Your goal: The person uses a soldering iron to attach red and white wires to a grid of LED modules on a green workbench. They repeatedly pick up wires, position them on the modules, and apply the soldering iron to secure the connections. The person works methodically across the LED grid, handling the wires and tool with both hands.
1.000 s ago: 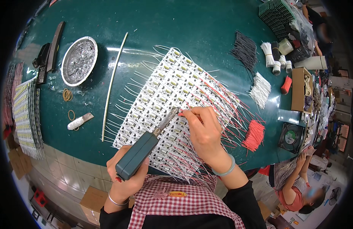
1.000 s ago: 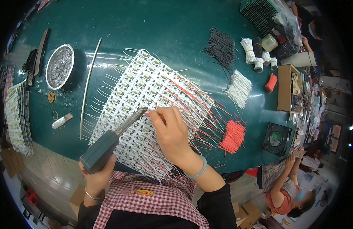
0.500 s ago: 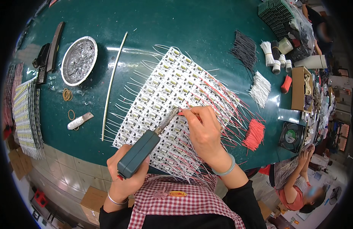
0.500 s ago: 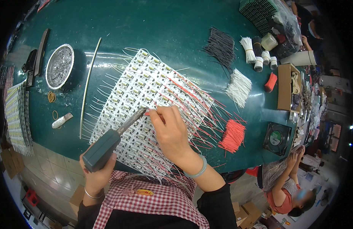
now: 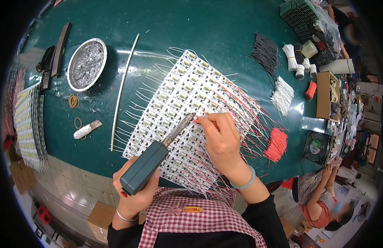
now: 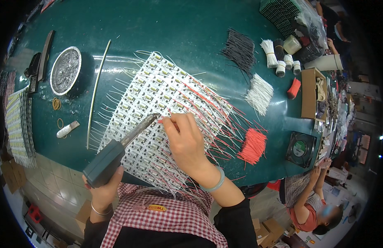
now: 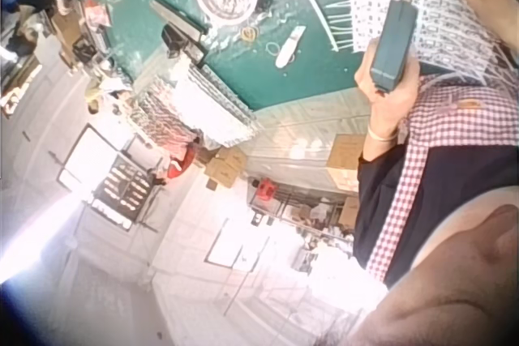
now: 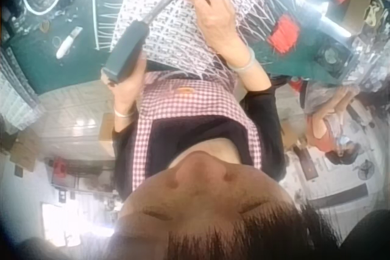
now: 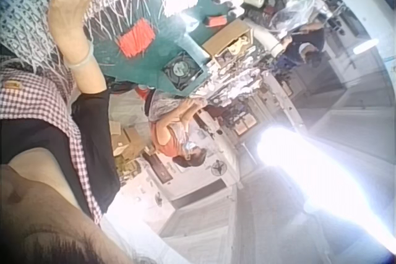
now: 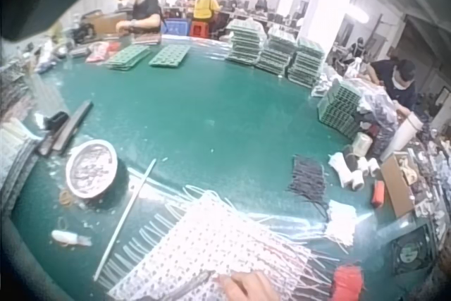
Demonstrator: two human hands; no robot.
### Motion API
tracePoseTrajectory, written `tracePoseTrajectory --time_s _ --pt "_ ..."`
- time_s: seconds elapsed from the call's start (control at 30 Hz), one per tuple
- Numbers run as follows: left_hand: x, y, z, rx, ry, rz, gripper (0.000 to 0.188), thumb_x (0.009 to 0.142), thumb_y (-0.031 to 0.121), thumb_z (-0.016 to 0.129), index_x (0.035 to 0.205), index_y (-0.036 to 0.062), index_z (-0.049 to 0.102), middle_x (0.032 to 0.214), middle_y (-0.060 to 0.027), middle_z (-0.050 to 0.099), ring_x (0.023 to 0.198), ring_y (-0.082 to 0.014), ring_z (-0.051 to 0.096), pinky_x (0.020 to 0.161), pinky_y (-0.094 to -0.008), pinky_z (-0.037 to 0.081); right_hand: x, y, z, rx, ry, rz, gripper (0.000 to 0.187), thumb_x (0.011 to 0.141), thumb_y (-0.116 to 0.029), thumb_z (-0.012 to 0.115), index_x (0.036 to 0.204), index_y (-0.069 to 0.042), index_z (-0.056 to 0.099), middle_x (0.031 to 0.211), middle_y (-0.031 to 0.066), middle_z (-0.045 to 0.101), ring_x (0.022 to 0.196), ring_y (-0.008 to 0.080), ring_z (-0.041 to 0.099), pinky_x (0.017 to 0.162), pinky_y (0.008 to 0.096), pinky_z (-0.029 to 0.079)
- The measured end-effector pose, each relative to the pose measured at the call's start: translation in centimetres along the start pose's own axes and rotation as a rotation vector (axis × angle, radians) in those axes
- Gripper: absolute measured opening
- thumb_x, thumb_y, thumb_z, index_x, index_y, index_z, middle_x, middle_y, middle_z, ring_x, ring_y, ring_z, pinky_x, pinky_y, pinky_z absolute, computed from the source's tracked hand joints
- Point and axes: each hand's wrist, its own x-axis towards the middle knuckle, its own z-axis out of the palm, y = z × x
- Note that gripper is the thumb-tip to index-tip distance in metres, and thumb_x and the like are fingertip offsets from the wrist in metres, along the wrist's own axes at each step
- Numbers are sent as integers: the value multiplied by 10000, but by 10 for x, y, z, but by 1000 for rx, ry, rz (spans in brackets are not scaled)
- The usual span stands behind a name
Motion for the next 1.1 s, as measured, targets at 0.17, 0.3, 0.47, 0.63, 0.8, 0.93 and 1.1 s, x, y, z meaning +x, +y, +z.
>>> tracePoseTrajectory --time_s 0.17,0.3,0.47,0.63,0.8,0.93,1.1 --pt "-1 2 -1 0 41 28 210 733 -45 722 940 -75 695 860 -146 681 688 -179 651 617 -281 509 0 -1 -1 -19 56 -25 244 735 15 676 976 24 642 910 103 578 802 258 554 647 350 471" --pt "-5 -5 0 -57 55 1 201 735 -45 721 932 -77 693 869 -153 680 702 -181 651 630 -278 509 -1 1 0 -22 73 -37 240 733 -8 678 969 10 643 902 99 588 808 257 556 674 352 465" --pt "-4 -5 3 -63 -8 -17 176 731 -49 722 903 -68 690 855 -142 673 679 -183 639 616 -269 498 -4 0 -1 -16 -14 8 246 743 5 675 987 0 644 913 90 571 811 247 553 662 344 465" --pt "-3 -8 6 5 -15 16 154 728 -51 723 878 -58 689 842 -130 669 660 -173 634 598 -265 493 -2 -1 -3 -16 -39 10 264 755 26 673 1017 10 644 916 91 555 817 245 550 642 337 475" --pt "-1 -8 10 14 18 47 142 726 -51 722 863 -55 688 819 -117 663 646 -158 627 584 -262 485 -2 1 -2 -10 -26 0 281 748 42 672 1027 25 642 913 102 553 817 252 549 635 335 488" --pt "0 -7 9 23 8 40 138 724 -50 722 857 -52 688 799 -110 657 627 -152 620 570 -260 477 -2 1 -2 -8 -26 2 279 752 44 669 1029 30 642 911 105 551 819 254 549 634 336 489" --pt "1 -11 6 41 4 75 151 722 -46 725 869 -51 693 788 -109 651 596 -153 604 554 -253 466 -1 0 -2 -18 -41 5 286 755 46 667 1039 28 640 908 104 549 822 254 548 635 337 489"
